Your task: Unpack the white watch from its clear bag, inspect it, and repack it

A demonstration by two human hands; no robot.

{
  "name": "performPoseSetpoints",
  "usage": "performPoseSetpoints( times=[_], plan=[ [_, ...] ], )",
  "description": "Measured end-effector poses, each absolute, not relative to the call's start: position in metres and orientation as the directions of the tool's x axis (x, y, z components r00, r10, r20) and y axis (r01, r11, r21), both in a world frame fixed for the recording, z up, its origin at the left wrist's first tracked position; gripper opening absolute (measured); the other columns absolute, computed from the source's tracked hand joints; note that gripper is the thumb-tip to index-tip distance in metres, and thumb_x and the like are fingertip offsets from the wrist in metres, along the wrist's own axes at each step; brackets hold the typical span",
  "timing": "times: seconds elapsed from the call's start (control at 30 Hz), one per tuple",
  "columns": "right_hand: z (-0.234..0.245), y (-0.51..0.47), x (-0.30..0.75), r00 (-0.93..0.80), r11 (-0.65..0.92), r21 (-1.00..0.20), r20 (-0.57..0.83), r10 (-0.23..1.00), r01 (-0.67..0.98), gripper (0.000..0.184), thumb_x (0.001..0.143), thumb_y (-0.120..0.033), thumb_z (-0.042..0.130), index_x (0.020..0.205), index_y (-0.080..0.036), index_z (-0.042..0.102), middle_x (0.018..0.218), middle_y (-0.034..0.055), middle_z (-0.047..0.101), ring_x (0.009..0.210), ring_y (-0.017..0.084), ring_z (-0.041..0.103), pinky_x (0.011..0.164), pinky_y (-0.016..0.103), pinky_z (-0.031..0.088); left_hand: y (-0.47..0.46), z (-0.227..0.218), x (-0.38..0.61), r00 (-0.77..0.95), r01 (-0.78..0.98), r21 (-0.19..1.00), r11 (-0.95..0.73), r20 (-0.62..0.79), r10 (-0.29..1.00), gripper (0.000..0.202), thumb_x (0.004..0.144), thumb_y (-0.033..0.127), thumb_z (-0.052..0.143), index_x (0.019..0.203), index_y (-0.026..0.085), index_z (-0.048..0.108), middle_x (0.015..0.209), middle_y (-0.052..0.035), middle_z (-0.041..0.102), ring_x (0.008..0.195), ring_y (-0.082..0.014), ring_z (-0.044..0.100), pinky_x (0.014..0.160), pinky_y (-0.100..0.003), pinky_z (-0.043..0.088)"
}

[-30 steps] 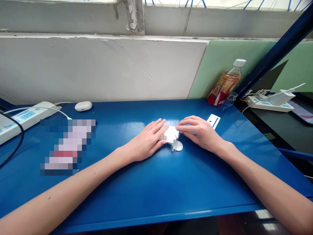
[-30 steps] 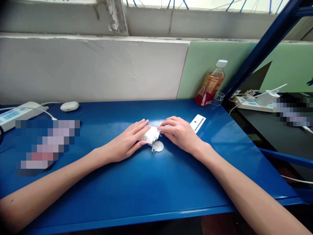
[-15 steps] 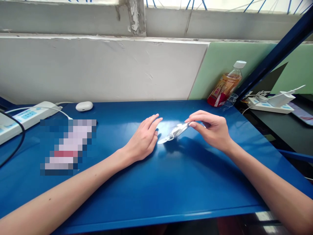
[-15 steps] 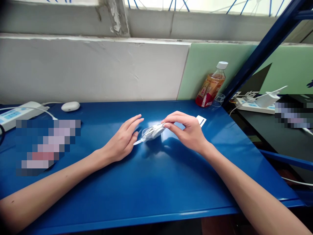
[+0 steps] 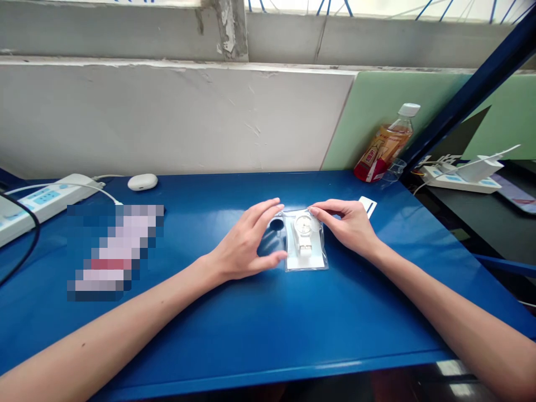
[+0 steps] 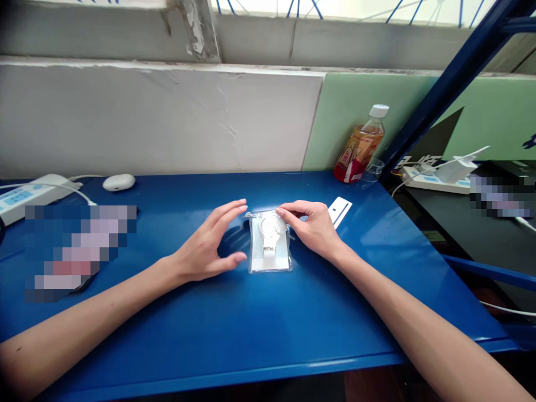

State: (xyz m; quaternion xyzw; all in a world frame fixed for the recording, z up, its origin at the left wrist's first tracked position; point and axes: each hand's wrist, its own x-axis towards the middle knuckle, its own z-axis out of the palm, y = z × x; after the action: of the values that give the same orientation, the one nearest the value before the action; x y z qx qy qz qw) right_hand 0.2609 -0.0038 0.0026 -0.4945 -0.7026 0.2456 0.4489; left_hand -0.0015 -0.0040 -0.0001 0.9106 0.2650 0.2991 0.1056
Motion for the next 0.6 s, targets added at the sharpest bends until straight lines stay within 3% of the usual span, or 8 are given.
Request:
performPoseSetpoints(
  times=[0.1, 0.17, 0.4, 0.6],
  plan=[
    [-0.001, -0.004, 0.259, -0.096, 0.382, -0.767, 0.391, 0.915, 0.515, 0.02, 0.089, -0.035, 0.068, 0.088, -0.019, 0.08, 0.089, 0.0057, 0.08, 0.079, 0.022, 0.071, 0.069, 0.033, 0.054, -0.003, -0.001, 0.0, 0.769, 0.37, 0.334, -0.867, 0.413, 0.488, 0.106, 0.077, 0.068, 0.072, 0.156, 0.019, 0.021, 0.155, -0.0225, 0.037, 0.143, -0.0385, 0.037, 0.115, -0.054, 0.038],
    [-0.002, -0.005, 0.256, -0.101, 0.388, -0.757, 0.398, 0.912, 0.525, 0.019, 0.089, -0.033, 0.067, 0.088, -0.02, 0.08, 0.088, 0.0054, 0.08, 0.079, 0.021, 0.071, 0.07, 0.032, 0.054, -0.002, -0.001, 0.002, 0.778, 0.381, 0.332, -0.863, 0.39, 0.493, 0.112, 0.073, 0.072, 0.073, 0.157, 0.017, 0.022, 0.155, -0.0236, 0.037, 0.144, -0.0397, 0.036, 0.116, -0.055, 0.037],
    [-0.003, -0.006, 0.256, -0.211, 0.467, -0.644, 0.436, 0.875, 0.606, 0.018, 0.093, -0.029, 0.062, 0.097, -0.021, 0.078, 0.094, 0.0061, 0.078, 0.083, 0.022, 0.072, 0.073, 0.034, 0.056, -0.001, 0.001, 0.004, 0.781, 0.42, 0.306, -0.854, 0.357, 0.512, 0.102, 0.071, 0.067, 0.076, 0.147, 0.01, 0.04, 0.145, -0.0235, 0.05, 0.144, -0.0413, 0.035, 0.117, -0.056, 0.033],
    [0.0, -0.005, 0.267, -0.484, 0.609, -0.373, 0.379, 0.789, 0.701, 0.035, 0.098, -0.035, 0.053, 0.124, -0.018, 0.068, 0.128, 0.0156, 0.067, 0.118, 0.03, 0.063, 0.1, 0.049, 0.053, -0.003, 0.003, 0.005, 0.762, 0.51, 0.296, -0.808, 0.28, 0.584, 0.096, 0.07, 0.064, 0.075, 0.145, 0.011, 0.044, 0.142, -0.0217, 0.053, 0.145, -0.0437, 0.032, 0.119, -0.061, 0.023]
  ],
)
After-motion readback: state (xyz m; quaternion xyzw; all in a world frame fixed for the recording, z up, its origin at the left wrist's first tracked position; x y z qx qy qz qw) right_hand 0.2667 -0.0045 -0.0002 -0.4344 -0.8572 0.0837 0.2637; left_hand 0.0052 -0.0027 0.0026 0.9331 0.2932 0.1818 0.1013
